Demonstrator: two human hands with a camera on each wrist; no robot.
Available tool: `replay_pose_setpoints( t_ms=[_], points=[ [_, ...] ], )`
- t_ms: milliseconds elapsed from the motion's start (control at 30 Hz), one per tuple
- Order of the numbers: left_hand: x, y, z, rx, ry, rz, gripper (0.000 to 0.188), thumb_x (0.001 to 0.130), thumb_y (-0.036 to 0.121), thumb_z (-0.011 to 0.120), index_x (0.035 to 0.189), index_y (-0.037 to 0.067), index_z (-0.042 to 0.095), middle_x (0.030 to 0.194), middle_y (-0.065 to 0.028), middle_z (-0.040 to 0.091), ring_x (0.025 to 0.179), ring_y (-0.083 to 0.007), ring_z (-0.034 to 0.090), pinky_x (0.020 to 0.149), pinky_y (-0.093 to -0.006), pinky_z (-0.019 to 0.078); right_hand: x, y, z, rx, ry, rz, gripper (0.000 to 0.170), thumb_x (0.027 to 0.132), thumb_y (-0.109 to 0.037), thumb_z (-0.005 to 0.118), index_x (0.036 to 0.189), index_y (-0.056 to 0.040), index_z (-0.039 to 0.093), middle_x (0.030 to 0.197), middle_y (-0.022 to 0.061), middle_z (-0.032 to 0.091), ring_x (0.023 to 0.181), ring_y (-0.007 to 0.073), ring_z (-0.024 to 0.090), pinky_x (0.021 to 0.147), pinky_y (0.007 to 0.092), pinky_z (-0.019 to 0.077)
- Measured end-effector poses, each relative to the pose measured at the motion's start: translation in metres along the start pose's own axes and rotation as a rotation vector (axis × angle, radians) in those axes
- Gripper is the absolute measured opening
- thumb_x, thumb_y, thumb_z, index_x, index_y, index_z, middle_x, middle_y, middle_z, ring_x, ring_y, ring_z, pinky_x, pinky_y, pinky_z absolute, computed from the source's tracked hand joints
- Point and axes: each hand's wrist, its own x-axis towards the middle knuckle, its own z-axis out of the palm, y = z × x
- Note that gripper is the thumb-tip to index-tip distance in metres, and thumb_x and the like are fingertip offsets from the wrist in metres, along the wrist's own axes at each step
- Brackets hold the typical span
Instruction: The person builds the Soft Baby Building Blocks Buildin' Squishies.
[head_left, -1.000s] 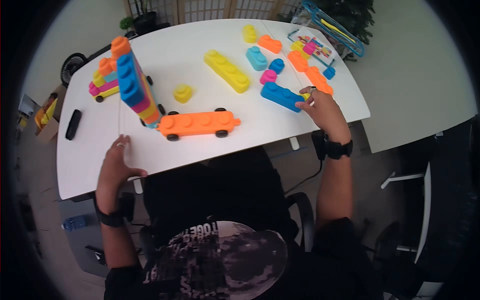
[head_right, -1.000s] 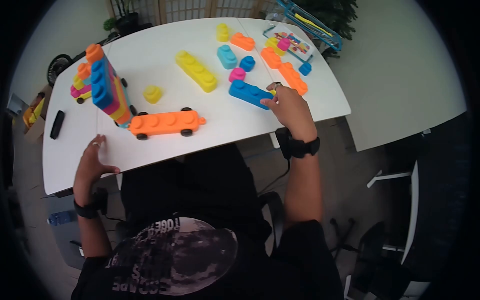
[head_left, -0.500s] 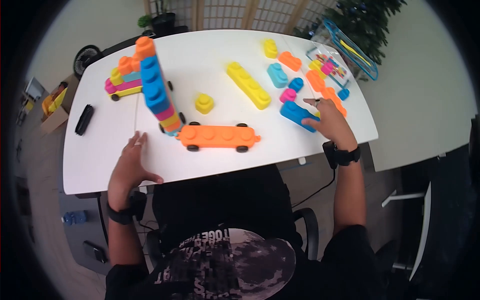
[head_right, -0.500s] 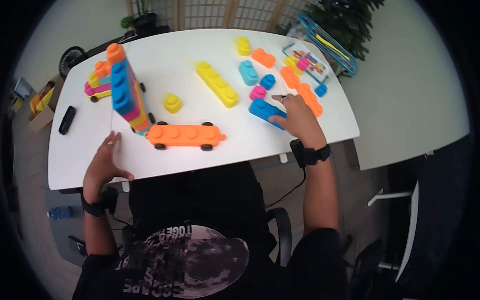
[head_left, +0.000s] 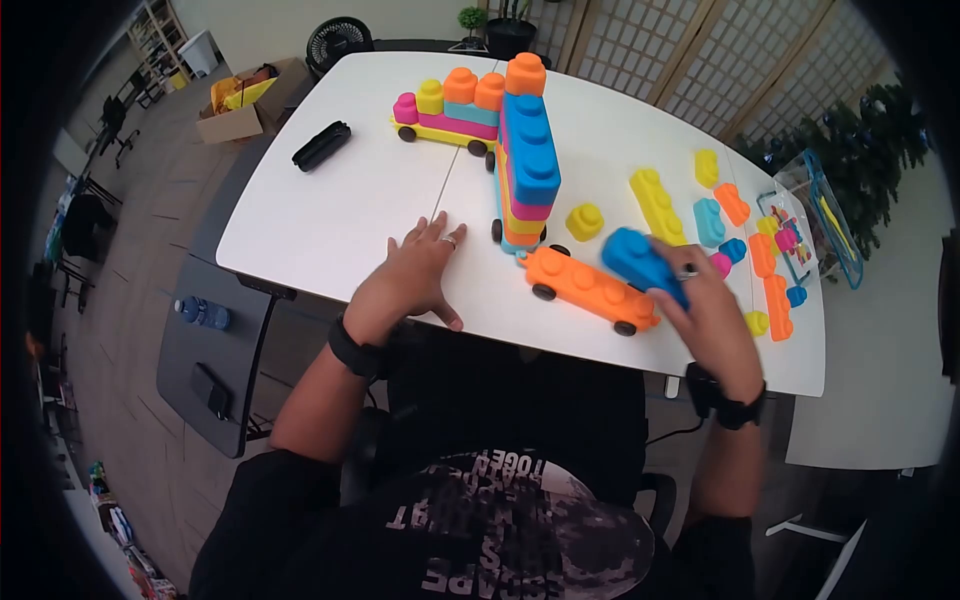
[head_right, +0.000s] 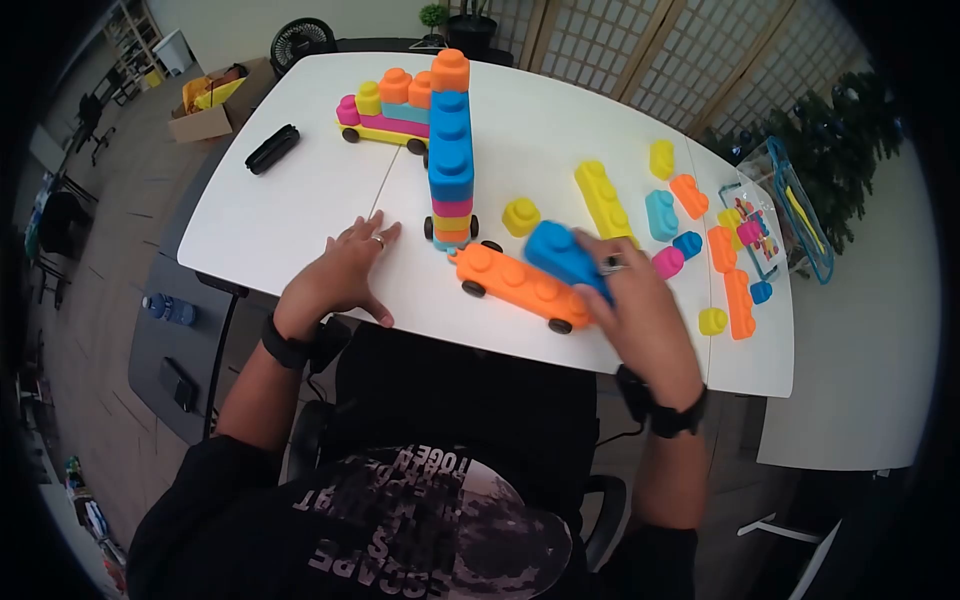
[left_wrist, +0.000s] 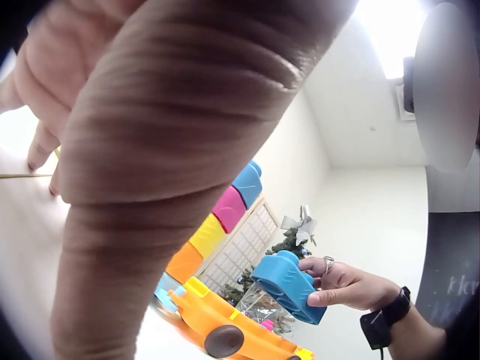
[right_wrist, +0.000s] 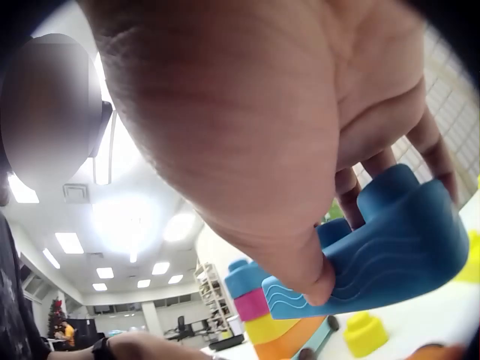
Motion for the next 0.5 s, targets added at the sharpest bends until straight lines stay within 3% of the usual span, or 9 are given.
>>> replay_pose_setpoints(
  t_ms=[200, 267, 400, 433, 500],
  points=[
    [0.001, -0.003, -0.001, -0.025, -0.031, 0.007, 0.155, 0.043, 0.039, 0.107, 0.171, 0.016, 0.024, 0.179, -0.0156, 0.014, 0.166, -0.0379, 0.01, 0.129, -0.0702, 0.0179, 0.02, -0.023, 0.04, -0.063, -0.091, -0.088, 0.053, 0.097, -0.018, 0.073, 0.149, -0.0139, 0.062, 0.121, 0.0136, 0.064, 0.108, 0.0333, 0.065, 0.094, 0.044, 0.0556],
    [0.002, -0.006, 0.001, -0.027, -0.016, 0.015, 0.154, 0.043, 0.04, 0.107, 0.172, 0.018, 0.024, 0.179, -0.0174, 0.015, 0.165, -0.0396, 0.011, 0.129, -0.07, 0.0188, 0.019, -0.024, 0.048, -0.013, -0.095, -0.04, 0.054, 0.096, -0.018, 0.074, 0.149, -0.0145, 0.062, 0.12, 0.0134, 0.065, 0.107, 0.0332, 0.065, 0.094, 0.0428, 0.0563],
    [0.008, -0.006, 0.003, 0.02, -0.024, 0.088, 0.152, 0.043, 0.042, 0.107, 0.171, 0.024, 0.027, 0.177, -0.0218, 0.016, 0.164, -0.0458, 0.014, 0.128, -0.0692, 0.0207, 0.013, -0.02, 0.052, -0.026, -0.017, -0.121, 0.059, 0.092, -0.018, 0.078, 0.149, -0.017, 0.062, 0.12, 0.0126, 0.066, 0.106, 0.0331, 0.066, 0.092, 0.0424, 0.0571],
    [0.012, -0.009, 0.007, 0.046, -0.005, 0.121, 0.15, 0.043, 0.046, 0.107, 0.171, 0.026, 0.03, 0.176, -0.025, 0.017, 0.162, -0.051, 0.017, 0.128, -0.0685, 0.0228, 0.013, -0.017, 0.055, -0.041, 0.007, -0.137, 0.061, 0.09, -0.017, 0.078, 0.149, -0.0188, 0.063, 0.12, 0.0123, 0.066, 0.107, 0.0332, 0.066, 0.092, 0.0427, 0.0569],
    [0.014, -0.01, 0.007, 0.092, -0.021, 0.153, 0.15, 0.042, 0.048, 0.106, 0.17, 0.025, 0.032, 0.176, -0.0266, 0.018, 0.161, -0.0528, 0.018, 0.129, -0.0631, 0.0245, 0.011, -0.01, 0.064, -0.042, 0.031, -0.147, 0.06, 0.092, -0.016, 0.077, 0.149, -0.0193, 0.062, 0.122, 0.012, 0.066, 0.107, 0.0336, 0.066, 0.094, 0.0427, 0.0564]
  ],
)
